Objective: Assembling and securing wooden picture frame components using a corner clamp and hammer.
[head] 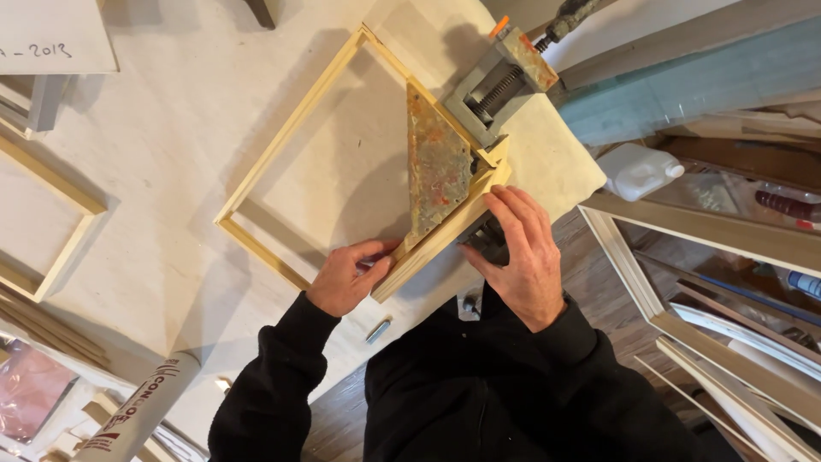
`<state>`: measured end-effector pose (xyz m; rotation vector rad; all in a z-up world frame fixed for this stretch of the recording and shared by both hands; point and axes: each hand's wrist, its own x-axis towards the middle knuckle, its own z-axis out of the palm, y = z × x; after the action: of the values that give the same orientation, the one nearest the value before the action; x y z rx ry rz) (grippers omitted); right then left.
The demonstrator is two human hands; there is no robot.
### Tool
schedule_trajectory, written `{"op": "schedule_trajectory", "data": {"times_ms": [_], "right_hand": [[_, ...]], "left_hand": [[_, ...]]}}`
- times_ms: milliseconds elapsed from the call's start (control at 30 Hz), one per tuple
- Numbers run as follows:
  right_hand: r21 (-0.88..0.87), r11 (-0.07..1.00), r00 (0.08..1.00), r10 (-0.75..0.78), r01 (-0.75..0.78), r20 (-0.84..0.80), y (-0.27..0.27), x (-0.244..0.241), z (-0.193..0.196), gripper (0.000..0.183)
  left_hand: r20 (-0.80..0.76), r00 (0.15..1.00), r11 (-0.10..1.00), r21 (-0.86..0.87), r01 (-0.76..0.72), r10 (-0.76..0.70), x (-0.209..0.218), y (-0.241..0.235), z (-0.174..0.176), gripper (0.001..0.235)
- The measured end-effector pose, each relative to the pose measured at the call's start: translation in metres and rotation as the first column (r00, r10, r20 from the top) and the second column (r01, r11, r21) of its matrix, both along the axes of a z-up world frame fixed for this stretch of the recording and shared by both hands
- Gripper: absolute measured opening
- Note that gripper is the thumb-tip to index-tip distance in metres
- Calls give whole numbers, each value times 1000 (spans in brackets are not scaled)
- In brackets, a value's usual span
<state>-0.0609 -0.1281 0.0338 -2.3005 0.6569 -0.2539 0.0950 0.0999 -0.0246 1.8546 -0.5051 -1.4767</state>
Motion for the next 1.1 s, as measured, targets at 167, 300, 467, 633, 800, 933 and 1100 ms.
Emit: {"op": "schedule_trajectory", "data": {"times_ms": [167,300,467,633,800,933,1100], "right_hand": [[29,999,999,31,-31,16,1,-1,1,67],[31,999,999,31,-32,26,-2,0,2,66],[48,998,999,33,-35,40,-1,-2,0,66],[52,998,999,32,-34,34,-1,-2,1,66],[59,997,999,38,-40,38,-4,-2,1,67],[69,997,999,47,-47,-5,-6,-3,3,66],[48,994,995,98,-97,-19,-13,2,1,67]], "left_hand": [[11,1000,1000,0,-3,3,-1,-1,-3,40],[32,999,1000,19,4,-5,-1,-5,1,38],[43,999,1000,-10,5,-5,-1,-7,3,38],[22,1000,1000,-4,-23,23,-3,-7,3,38],[24,1000,999,31,-21,20,-2,-8,1,38],[-16,999,999,3,-32,32,-3,-1,-11,36],[-150,987,996,77,-38,49,0,2,-20,37]]}}
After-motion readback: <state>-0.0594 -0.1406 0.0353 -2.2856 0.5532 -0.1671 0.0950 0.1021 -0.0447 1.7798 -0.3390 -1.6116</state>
